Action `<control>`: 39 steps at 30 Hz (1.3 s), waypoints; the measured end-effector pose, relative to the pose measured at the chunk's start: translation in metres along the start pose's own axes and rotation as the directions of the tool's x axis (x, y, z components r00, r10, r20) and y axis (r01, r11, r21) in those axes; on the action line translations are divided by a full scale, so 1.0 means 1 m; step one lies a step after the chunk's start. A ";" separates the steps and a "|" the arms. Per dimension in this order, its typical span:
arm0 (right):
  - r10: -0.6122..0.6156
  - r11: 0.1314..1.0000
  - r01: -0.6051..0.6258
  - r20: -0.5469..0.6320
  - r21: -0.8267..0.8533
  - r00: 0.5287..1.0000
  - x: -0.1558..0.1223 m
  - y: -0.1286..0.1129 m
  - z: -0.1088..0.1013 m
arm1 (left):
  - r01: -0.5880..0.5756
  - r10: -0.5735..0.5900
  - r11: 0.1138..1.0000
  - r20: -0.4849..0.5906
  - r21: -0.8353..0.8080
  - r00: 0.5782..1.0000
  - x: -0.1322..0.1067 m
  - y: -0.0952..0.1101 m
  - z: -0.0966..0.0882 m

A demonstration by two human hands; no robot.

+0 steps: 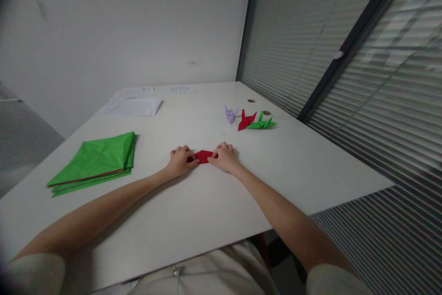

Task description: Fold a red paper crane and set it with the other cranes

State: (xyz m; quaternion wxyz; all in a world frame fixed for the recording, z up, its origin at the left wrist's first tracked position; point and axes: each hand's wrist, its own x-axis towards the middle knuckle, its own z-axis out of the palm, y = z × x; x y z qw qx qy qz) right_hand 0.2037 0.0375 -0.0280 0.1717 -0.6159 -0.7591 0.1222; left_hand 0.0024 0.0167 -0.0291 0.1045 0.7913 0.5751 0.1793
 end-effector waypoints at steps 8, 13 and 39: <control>-0.015 0.999 0.014 -0.052 -0.031 0.999 -0.004 -0.005 0.004 | 0.013 -0.013 1.000 0.019 -0.026 1.000 0.001 -0.001 -0.003; 0.005 0.999 -0.007 -0.036 -0.041 0.999 -0.002 -0.005 0.005 | 0.018 -0.017 1.000 0.074 -0.015 0.997 0.005 -0.007 -0.010; 0.001 0.998 -0.004 -0.043 -0.055 0.999 0.001 -0.002 0.007 | -0.534 0.527 0.823 0.094 0.192 0.845 -0.020 0.012 -0.017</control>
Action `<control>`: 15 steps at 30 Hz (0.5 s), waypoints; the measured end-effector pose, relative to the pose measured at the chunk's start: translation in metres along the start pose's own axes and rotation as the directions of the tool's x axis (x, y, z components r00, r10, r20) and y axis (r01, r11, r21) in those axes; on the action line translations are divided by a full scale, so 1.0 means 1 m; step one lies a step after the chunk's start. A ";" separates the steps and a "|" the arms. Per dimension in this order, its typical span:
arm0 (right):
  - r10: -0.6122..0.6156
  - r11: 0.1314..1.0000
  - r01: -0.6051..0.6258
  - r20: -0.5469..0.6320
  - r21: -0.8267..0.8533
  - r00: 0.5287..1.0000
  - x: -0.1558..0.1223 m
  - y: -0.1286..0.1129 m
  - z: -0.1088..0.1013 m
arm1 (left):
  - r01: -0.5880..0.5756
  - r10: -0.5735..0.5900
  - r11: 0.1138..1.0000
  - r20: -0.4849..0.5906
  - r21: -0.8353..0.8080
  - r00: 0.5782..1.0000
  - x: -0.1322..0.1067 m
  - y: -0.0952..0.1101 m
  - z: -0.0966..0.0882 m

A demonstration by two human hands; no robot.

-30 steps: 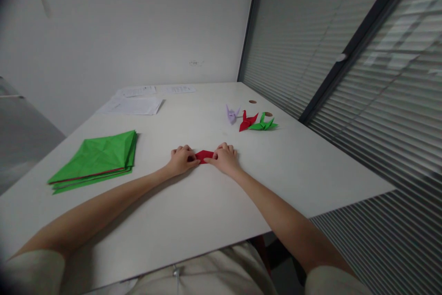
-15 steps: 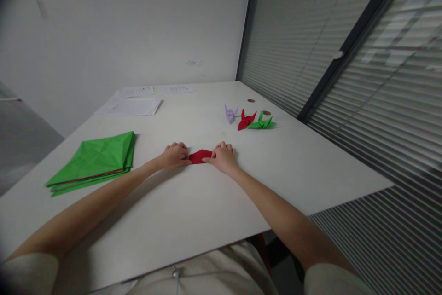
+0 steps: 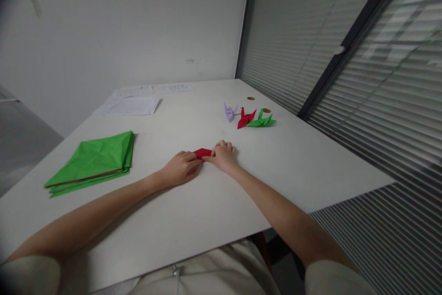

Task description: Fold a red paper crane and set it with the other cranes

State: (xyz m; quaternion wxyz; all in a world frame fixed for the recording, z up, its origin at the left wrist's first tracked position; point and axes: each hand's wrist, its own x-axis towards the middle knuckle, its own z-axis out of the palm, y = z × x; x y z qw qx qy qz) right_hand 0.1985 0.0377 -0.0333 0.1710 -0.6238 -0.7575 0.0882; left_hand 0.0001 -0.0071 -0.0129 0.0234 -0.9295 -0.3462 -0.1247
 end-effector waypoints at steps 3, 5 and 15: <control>0.011 1.000 -0.011 -0.010 -0.006 1.000 -0.001 0.001 0.000 | -0.015 0.015 1.000 0.010 -0.005 1.000 0.000 -0.002 0.001; 0.021 1.000 -0.021 -0.013 -0.006 1.000 -0.001 0.001 -0.001 | -0.020 0.020 1.000 0.017 -0.007 1.000 0.000 -0.003 0.000; 0.067 0.998 -0.067 0.000 -0.012 0.998 0.002 0.023 -0.013 | -0.035 0.036 0.999 0.030 -0.036 0.999 0.000 -0.007 -0.003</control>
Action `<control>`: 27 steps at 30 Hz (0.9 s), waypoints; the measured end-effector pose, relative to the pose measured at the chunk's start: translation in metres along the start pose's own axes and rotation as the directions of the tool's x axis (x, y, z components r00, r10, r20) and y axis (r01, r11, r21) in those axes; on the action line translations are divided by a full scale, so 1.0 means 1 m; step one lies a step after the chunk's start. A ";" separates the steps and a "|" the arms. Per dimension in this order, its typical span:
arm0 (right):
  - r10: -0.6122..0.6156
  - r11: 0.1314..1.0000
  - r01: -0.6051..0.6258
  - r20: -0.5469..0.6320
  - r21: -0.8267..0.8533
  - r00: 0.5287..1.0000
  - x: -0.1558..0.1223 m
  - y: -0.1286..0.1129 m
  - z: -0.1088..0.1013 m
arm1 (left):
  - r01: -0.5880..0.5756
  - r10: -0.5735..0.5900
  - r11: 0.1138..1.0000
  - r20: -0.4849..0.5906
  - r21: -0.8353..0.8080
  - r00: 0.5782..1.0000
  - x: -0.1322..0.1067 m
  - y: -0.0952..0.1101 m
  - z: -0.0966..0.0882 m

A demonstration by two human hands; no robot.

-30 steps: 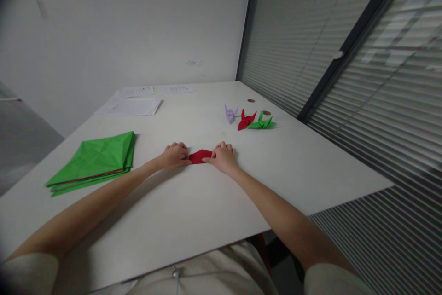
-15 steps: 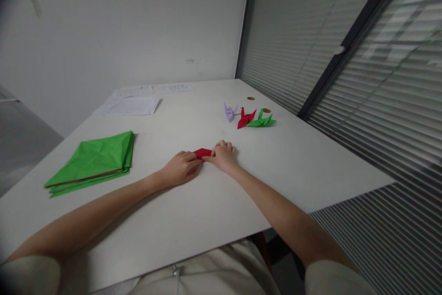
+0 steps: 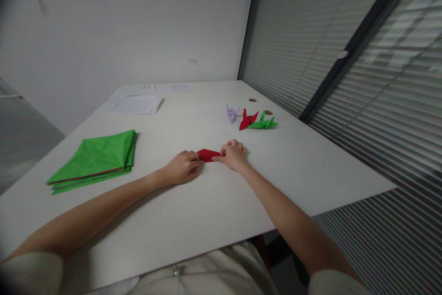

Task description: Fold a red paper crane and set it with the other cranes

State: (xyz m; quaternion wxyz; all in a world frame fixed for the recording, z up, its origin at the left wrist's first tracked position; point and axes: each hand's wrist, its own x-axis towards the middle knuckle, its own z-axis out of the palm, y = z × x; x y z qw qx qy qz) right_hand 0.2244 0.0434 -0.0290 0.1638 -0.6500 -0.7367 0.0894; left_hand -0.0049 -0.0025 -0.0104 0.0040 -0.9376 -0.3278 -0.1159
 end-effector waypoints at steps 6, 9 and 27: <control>-0.083 0.995 0.083 0.006 0.061 0.997 0.005 0.009 -0.009 | 0.011 -0.011 1.000 0.000 0.006 1.000 -0.002 0.000 0.000; -0.299 0.917 0.285 0.009 0.280 0.954 0.006 0.006 -0.014 | 0.002 -0.002 1.000 0.002 -0.017 1.000 -0.002 0.000 -0.002; -0.661 0.732 0.591 0.143 0.338 0.737 -0.016 -0.024 -0.020 | 0.252 -0.259 0.962 -0.071 -0.104 0.963 -0.002 -0.003 0.007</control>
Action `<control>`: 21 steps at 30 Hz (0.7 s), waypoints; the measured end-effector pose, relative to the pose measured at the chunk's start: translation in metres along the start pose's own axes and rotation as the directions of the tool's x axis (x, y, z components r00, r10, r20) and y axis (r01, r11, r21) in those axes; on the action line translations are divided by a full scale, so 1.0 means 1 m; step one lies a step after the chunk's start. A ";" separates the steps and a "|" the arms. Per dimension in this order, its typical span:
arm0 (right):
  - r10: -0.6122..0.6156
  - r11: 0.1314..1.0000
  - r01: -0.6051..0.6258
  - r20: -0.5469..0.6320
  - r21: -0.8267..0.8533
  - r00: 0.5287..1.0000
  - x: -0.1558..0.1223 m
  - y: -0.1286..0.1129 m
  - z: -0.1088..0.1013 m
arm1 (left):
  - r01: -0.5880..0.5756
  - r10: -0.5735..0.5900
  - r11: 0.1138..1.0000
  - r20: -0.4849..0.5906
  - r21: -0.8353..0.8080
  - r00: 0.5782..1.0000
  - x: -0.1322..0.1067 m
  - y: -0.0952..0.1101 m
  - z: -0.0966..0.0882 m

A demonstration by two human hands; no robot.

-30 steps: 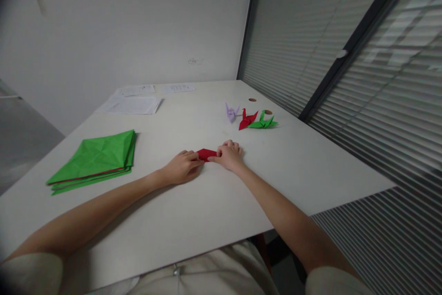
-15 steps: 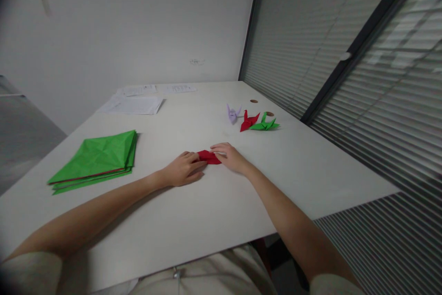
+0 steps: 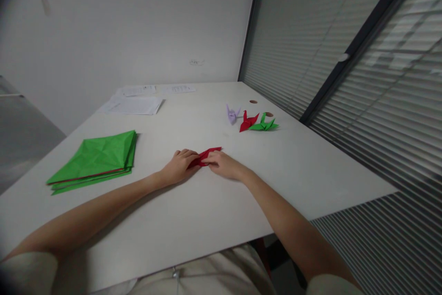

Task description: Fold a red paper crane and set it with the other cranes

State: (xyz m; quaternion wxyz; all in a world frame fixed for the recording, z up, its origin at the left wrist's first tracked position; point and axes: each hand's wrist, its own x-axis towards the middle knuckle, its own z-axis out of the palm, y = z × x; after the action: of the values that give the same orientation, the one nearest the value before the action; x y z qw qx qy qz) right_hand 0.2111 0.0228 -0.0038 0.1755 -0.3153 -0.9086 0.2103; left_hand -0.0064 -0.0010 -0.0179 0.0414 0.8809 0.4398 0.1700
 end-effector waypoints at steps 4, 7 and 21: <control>-0.024 0.999 0.022 -0.046 -0.044 0.999 0.000 0.007 -0.001 | -0.096 0.098 0.994 0.034 -0.057 0.995 0.000 -0.001 0.005; -0.062 0.998 0.062 -0.002 -0.029 0.998 0.000 0.013 -0.003 | -0.152 0.153 0.987 0.006 -0.047 0.988 0.000 -0.003 0.008; -0.146 0.971 0.129 -0.070 -0.201 0.987 0.006 0.007 0.012 | -0.157 0.158 0.987 -0.038 0.030 0.987 0.004 -0.003 0.004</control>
State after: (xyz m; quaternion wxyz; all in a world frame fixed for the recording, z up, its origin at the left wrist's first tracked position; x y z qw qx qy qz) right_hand 0.2044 0.0279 -0.0165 0.1960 -0.2760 -0.9363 0.0936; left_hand -0.0048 0.0041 -0.0210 0.0072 0.9098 0.3716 0.1845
